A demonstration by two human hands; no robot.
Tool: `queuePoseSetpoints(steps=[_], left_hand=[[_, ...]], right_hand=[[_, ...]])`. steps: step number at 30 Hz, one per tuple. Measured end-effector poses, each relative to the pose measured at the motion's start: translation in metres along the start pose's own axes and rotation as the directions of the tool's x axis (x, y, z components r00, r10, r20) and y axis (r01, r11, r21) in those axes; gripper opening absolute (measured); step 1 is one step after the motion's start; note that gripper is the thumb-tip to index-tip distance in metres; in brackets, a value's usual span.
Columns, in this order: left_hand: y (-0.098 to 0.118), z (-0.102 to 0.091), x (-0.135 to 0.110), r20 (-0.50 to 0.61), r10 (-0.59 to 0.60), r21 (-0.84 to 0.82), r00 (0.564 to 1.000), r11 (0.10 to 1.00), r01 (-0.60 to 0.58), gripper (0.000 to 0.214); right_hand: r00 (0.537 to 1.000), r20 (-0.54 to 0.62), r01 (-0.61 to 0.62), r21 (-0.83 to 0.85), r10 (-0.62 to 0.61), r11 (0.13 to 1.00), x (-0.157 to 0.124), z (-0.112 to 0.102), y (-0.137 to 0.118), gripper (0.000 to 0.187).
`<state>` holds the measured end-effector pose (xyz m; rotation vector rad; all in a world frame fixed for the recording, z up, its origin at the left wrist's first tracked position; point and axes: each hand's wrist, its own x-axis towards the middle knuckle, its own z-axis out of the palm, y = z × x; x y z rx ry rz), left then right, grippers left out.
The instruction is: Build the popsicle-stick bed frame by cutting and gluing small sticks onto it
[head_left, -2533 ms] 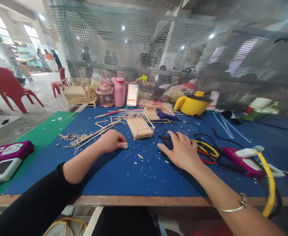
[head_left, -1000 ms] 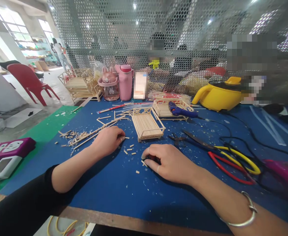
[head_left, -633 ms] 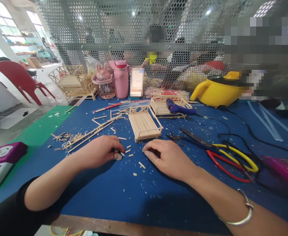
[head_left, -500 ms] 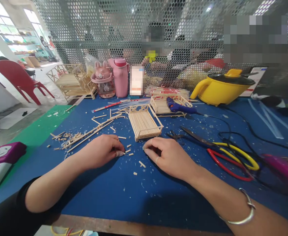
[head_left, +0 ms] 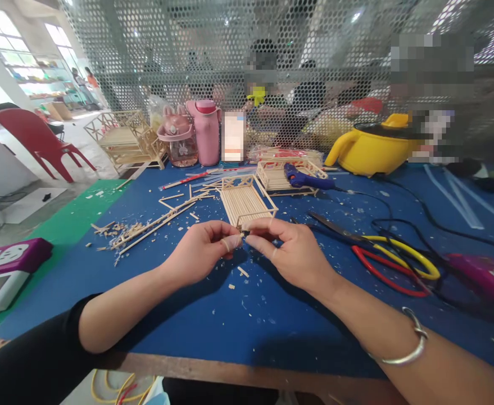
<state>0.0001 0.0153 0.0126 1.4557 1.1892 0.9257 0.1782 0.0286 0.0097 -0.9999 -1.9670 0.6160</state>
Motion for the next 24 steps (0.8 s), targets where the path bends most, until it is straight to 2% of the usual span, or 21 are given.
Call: queuePoseSetpoints(steps=[3, 8, 11, 13, 15, 17, 19, 21, 24], left_hand=[[-0.002, 0.001, -0.002, 0.02, 0.01, 0.003, 1.0, 1.0, -0.01, 0.021], [-0.001, 0.005, -0.002, 0.016, 0.027, -0.077, 1.0, 0.997, -0.026, 0.021], [-0.001, 0.007, -0.001, 0.015, 0.053, -0.151, 0.998, 0.987, -0.051, 0.03], [-0.003, 0.006, -0.001, 0.034, 0.068, -0.144, 0.997, 0.988, -0.063, 0.033], [-0.005, 0.002, 0.0, 0.01, 0.113, -0.041, 0.993, 0.993, -0.113, 0.031], [-0.007, -0.004, 0.003, -0.077, 0.193, 0.151, 0.978, 0.972, -0.18, 0.033], [-0.007, -0.008, 0.01, -0.117, 0.26, 0.361, 0.959, 0.91, -0.202, 0.041], [-0.005, -0.01, 0.018, -0.066, 0.264, 0.509, 0.962, 0.838, -0.195, 0.044], [-0.004, -0.005, 0.029, -0.035, 0.264, 0.624, 0.964, 0.759, -0.186, 0.027]], right_hand=[[0.996, 0.082, 0.039, -0.003, -0.039, 0.999, 0.001, -0.002, 0.003, 0.014], [0.987, 0.105, 0.129, -0.11, -0.118, 0.985, 0.001, -0.008, 0.0, 0.014], [0.974, 0.143, 0.196, -0.146, -0.175, 0.97, 0.002, -0.013, -0.002, 0.014], [0.958, 0.191, 0.247, -0.173, -0.214, 0.953, 0.003, -0.016, -0.002, 0.014], [0.957, 0.194, 0.255, -0.219, -0.214, 0.942, 0.005, -0.018, 0.0, 0.014], [0.981, 0.115, 0.186, -0.284, -0.16, 0.94, 0.008, -0.017, 0.003, 0.015], [0.996, 0.014, 0.09, -0.345, -0.091, 0.934, 0.01, -0.014, 0.007, 0.019], [0.998, -0.023, 0.04, -0.399, -0.054, 0.916, 0.012, -0.008, 0.009, 0.022], [0.999, -0.017, 0.025, -0.479, -0.037, 0.878, 0.013, 0.001, 0.01, 0.025]])
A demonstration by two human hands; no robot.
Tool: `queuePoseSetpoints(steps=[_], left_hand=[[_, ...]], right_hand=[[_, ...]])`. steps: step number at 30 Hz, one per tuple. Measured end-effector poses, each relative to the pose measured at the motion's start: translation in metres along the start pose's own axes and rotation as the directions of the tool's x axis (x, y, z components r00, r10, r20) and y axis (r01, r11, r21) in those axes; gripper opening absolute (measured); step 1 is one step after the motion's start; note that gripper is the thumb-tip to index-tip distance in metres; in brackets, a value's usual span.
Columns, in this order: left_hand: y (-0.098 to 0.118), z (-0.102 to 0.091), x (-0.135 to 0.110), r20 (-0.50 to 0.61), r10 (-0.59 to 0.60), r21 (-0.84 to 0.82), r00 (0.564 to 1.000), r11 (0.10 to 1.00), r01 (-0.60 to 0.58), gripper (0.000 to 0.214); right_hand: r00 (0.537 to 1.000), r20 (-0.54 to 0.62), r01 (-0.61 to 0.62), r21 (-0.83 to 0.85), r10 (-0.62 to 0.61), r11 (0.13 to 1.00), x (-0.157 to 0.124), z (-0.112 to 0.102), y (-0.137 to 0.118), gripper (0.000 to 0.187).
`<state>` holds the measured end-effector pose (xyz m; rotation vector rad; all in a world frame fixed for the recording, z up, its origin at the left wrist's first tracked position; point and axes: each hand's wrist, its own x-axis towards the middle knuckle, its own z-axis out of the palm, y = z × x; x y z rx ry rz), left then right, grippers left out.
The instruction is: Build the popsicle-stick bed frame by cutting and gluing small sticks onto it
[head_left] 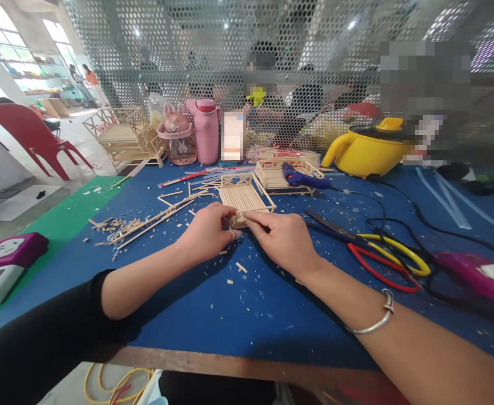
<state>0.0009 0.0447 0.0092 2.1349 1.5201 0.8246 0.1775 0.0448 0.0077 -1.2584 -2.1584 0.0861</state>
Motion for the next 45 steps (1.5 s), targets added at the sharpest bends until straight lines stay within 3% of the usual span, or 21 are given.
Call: queuePoseSetpoints(steps=[3, 7, 11, 14, 17, 26, 33, 41, 45], left_hand=[[0.0, 0.007, 0.002, -0.085, -0.021, -0.008, 0.996, 1.0, 0.02, 0.013], [-0.006, 0.011, -0.002, -0.127, -0.004, -0.107, 0.992, 0.994, -0.009, 0.011], [-0.011, 0.01, -0.002, -0.115, 0.011, -0.127, 0.993, 0.992, -0.026, 0.012], [-0.012, 0.009, 0.0, -0.092, 0.038, -0.112, 0.995, 0.993, -0.048, 0.01], [-0.012, 0.008, 0.0, -0.081, 0.053, -0.102, 0.995, 0.993, -0.061, 0.011], [-0.009, 0.009, -0.002, -0.12, 0.06, -0.05, 0.991, 0.997, -0.066, 0.011], [-0.008, 0.003, -0.004, -0.087, 0.045, -0.058, 0.995, 0.997, -0.05, 0.009], [-0.01, -0.003, -0.009, 0.001, 0.07, -0.107, 0.998, 0.992, -0.07, 0.009], [-0.009, -0.003, -0.011, 0.005, 0.113, -0.106, 0.994, 0.988, -0.112, 0.011]], right_hand=[[1.0, -0.005, -0.03, -0.071, 0.03, 0.997, -0.001, 0.005, -0.003, 0.026], [0.998, 0.016, -0.062, -0.057, 0.063, 0.996, 0.0, 0.007, -0.005, 0.026], [0.99, 0.053, -0.139, 0.143, 0.133, 0.98, 0.003, 0.01, -0.004, 0.024], [0.965, 0.122, -0.261, 0.322, 0.233, 0.91, 0.004, 0.013, -0.003, 0.024], [0.946, 0.14, -0.324, 0.393, 0.292, 0.861, 0.004, 0.016, -0.001, 0.024], [0.985, 0.086, -0.172, 0.304, 0.152, 0.937, 0.005, 0.015, -0.002, 0.023], [0.962, 0.203, -0.254, 0.434, 0.181, 0.865, 0.001, 0.011, -0.004, 0.024], [0.984, 0.162, -0.12, 0.262, 0.079, 0.958, -0.005, 0.006, -0.01, 0.026], [0.983, 0.184, 0.003, 0.141, -0.029, 0.99, -0.005, -0.018, -0.006, 0.023]])
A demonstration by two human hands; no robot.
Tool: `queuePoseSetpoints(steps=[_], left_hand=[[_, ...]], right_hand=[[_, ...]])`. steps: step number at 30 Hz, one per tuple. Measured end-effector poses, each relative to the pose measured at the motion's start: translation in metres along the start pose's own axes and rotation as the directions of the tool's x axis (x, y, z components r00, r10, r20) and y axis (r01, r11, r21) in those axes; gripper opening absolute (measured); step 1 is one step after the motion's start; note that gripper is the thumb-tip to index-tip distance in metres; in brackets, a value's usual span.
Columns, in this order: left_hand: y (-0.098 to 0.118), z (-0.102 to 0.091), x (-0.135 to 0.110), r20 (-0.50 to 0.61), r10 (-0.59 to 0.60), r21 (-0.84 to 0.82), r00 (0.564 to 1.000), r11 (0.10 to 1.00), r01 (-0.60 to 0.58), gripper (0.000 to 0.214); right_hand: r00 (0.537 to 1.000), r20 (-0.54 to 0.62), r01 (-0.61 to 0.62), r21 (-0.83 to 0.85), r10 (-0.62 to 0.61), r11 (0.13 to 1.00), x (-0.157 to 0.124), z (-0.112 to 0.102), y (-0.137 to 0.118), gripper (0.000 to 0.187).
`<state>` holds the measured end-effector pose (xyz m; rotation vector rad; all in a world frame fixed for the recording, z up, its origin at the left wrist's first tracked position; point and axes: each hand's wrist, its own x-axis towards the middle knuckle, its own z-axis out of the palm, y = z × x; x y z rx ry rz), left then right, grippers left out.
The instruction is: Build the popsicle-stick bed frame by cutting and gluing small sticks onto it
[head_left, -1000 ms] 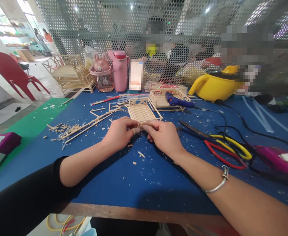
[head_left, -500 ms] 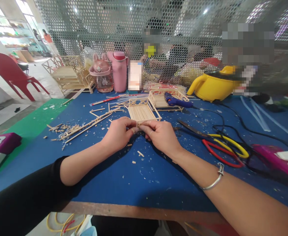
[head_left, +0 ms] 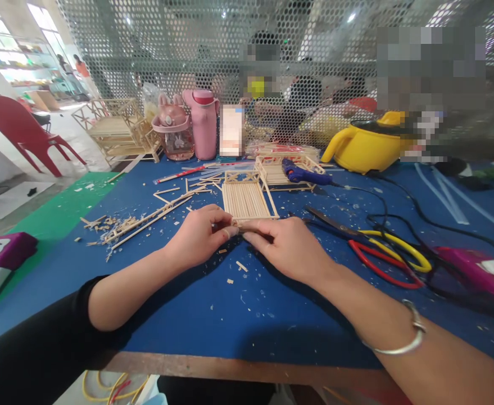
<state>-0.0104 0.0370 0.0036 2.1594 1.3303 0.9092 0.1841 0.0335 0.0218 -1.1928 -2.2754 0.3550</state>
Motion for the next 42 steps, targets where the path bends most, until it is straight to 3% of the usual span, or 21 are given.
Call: queuePoseSetpoints(steps=[1, 3, 5, 7, 9, 12, 14, 16, 18, 19, 21, 24, 27, 32, 38, 42], left_hand=[[0.0, 0.0, 0.0, 0.002, 0.009, 0.003, 1.0, 1.0, -0.009, 0.012], [0.002, 0.0, -0.001, 0.002, 0.017, 0.008, 1.0, 1.0, -0.017, 0.013], [0.004, 0.001, -0.002, -0.005, 0.006, 0.002, 1.0, 1.0, -0.006, 0.013], [0.006, 0.002, -0.004, -0.002, -0.014, -0.007, 1.0, 1.0, 0.014, 0.014], [0.008, 0.003, -0.006, 0.011, -0.035, -0.016, 0.999, 0.999, 0.035, 0.015], [0.009, 0.005, -0.007, 0.018, -0.05, -0.025, 0.999, 0.998, 0.051, 0.014], [0.009, 0.006, -0.007, 0.012, -0.045, -0.018, 0.999, 0.999, 0.046, 0.013], [0.008, 0.007, -0.007, -0.002, -0.034, -0.007, 0.999, 0.999, 0.034, 0.013], [0.007, 0.008, -0.008, -0.022, -0.027, -0.008, 0.999, 1.0, 0.027, 0.013], [0.006, 0.008, -0.008, -0.032, -0.025, -0.012, 0.999, 1.0, 0.025, 0.012], [0.006, 0.009, -0.009, -0.046, -0.023, -0.02, 0.999, 1.0, 0.022, 0.011], [0.005, 0.01, -0.009, -0.056, -0.022, -0.027, 0.998, 0.999, 0.021, 0.011], [0.005, 0.009, -0.008, -0.054, -0.01, -0.03, 0.998, 1.0, 0.009, 0.011], [0.004, 0.009, -0.008, -0.046, 0.006, -0.02, 0.999, 1.0, -0.007, 0.012], [0.003, 0.009, -0.007, -0.045, 0.036, 0.008, 0.998, 0.999, -0.036, 0.009], [0.002, 0.007, -0.006, -0.019, 0.037, 0.007, 0.999, 0.999, -0.037, 0.006]], right_hand=[[1.0, 0.004, 0.003, -0.035, -0.003, 0.999, -0.001, -0.01, 0.004, 0.021], [0.993, -0.036, -0.119, -0.092, 0.116, 0.989, -0.004, -0.031, 0.016, 0.019], [0.957, 0.092, -0.254, -0.197, 0.276, 0.947, -0.006, -0.047, 0.03, 0.023], [0.873, 0.289, -0.298, -0.322, 0.394, 0.898, -0.009, -0.054, 0.042, 0.029], [0.772, 0.416, -0.329, -0.385, 0.48, 0.862, -0.011, -0.054, 0.05, 0.027], [0.702, 0.426, -0.418, -0.402, 0.57, 0.815, -0.009, -0.05, 0.052, 0.016], [0.738, 0.395, -0.396, -0.402, 0.547, 0.825, -0.007, -0.05, 0.048, 0.014], [0.838, 0.314, -0.322, -0.376, 0.446, 0.869, -0.005, -0.05, 0.04, 0.012], [0.956, 0.104, -0.228, -0.314, 0.273, 0.921, -0.005, -0.047, 0.03, 0.007], [0.987, -0.019, -0.155, -0.284, 0.157, 0.946, -0.005, -0.043, 0.025, 0.01], [0.981, -0.167, 0.051, -0.25, -0.095, 0.967, -0.005, -0.033, 0.016, 0.024], [0.947, -0.149, 0.251, -0.205, -0.283, 0.946, -0.006, -0.016, 0.009, 0.04], [0.961, -0.121, 0.224, -0.195, -0.25, 0.955, -0.004, -0.003, 0.008, 0.028], [0.956, -0.168, 0.209, -0.188, -0.241, 0.96, 0.006, 0.005, 0.01, 0.011], [0.974, -0.054, 0.219, -0.049, -0.221, 0.975, 0.016, 0.003, 0.011, 0.007], [0.98, -0.026, 0.194, -0.051, -0.196, 0.98, 0.017, 0.003, 0.011, 0.009]])
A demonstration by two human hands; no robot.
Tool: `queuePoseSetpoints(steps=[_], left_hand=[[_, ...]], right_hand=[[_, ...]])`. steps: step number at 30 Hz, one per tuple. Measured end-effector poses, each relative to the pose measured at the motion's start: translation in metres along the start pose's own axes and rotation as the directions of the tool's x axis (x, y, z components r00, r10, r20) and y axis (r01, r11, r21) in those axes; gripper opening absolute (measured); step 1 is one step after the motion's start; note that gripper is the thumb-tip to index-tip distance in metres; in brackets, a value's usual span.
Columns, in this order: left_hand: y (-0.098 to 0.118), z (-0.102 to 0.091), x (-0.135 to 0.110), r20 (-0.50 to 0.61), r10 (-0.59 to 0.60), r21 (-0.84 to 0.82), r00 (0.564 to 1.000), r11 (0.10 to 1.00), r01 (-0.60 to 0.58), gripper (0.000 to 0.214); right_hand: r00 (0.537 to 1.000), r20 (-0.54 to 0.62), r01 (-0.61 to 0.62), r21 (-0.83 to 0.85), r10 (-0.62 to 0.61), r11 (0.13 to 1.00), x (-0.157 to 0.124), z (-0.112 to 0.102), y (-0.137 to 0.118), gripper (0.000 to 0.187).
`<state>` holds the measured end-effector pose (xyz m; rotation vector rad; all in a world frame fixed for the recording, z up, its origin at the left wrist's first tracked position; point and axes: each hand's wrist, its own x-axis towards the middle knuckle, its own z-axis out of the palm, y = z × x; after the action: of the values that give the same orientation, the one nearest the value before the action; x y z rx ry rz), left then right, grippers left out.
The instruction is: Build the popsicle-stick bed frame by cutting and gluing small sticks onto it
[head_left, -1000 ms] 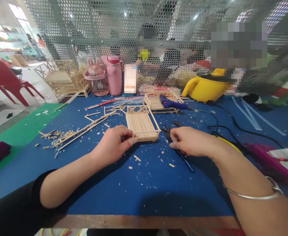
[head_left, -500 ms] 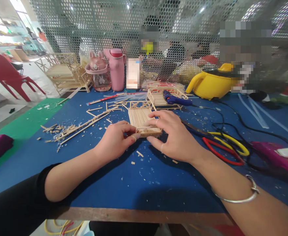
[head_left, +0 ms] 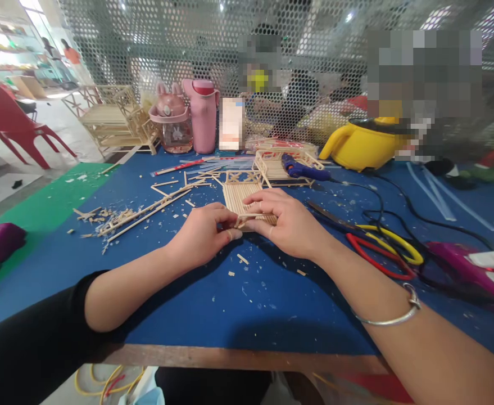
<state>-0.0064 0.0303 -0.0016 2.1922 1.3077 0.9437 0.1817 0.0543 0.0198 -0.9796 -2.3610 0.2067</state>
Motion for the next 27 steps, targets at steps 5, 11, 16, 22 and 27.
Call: queuePoseSetpoints(steps=[5, 11, 16, 22, 27], left_hand=[[0.0, -0.002, 0.0, -0.002, 0.007, 0.0, 1.0, 1.0, -0.007, 0.004], [0.001, -0.001, 0.0, 0.0, 0.023, -0.01, 1.0, 1.0, -0.023, 0.008], [0.002, -0.002, 0.001, 0.008, 0.022, -0.012, 1.0, 1.0, -0.022, 0.011], [0.0, -0.002, 0.001, 0.006, 0.034, -0.026, 0.999, 0.999, -0.034, 0.011], [0.001, -0.002, 0.0, 0.013, 0.041, -0.006, 0.999, 0.999, -0.041, 0.012]], right_hand=[[1.0, -0.02, 0.01, -0.019, -0.01, 1.0, -0.001, 0.003, 0.0, 0.008], [0.998, -0.063, 0.004, 0.011, -0.003, 1.0, -0.002, 0.005, 0.001, 0.007], [0.998, -0.046, -0.03, 0.098, 0.034, 0.995, -0.004, 0.001, -0.001, 0.012], [0.946, -0.274, -0.077, 0.327, 0.173, 0.942, -0.009, -0.019, 0.008, 0.038], [0.784, -0.554, -0.197, 0.202, 0.278, 0.959, -0.02, -0.041, 0.018, 0.032]])
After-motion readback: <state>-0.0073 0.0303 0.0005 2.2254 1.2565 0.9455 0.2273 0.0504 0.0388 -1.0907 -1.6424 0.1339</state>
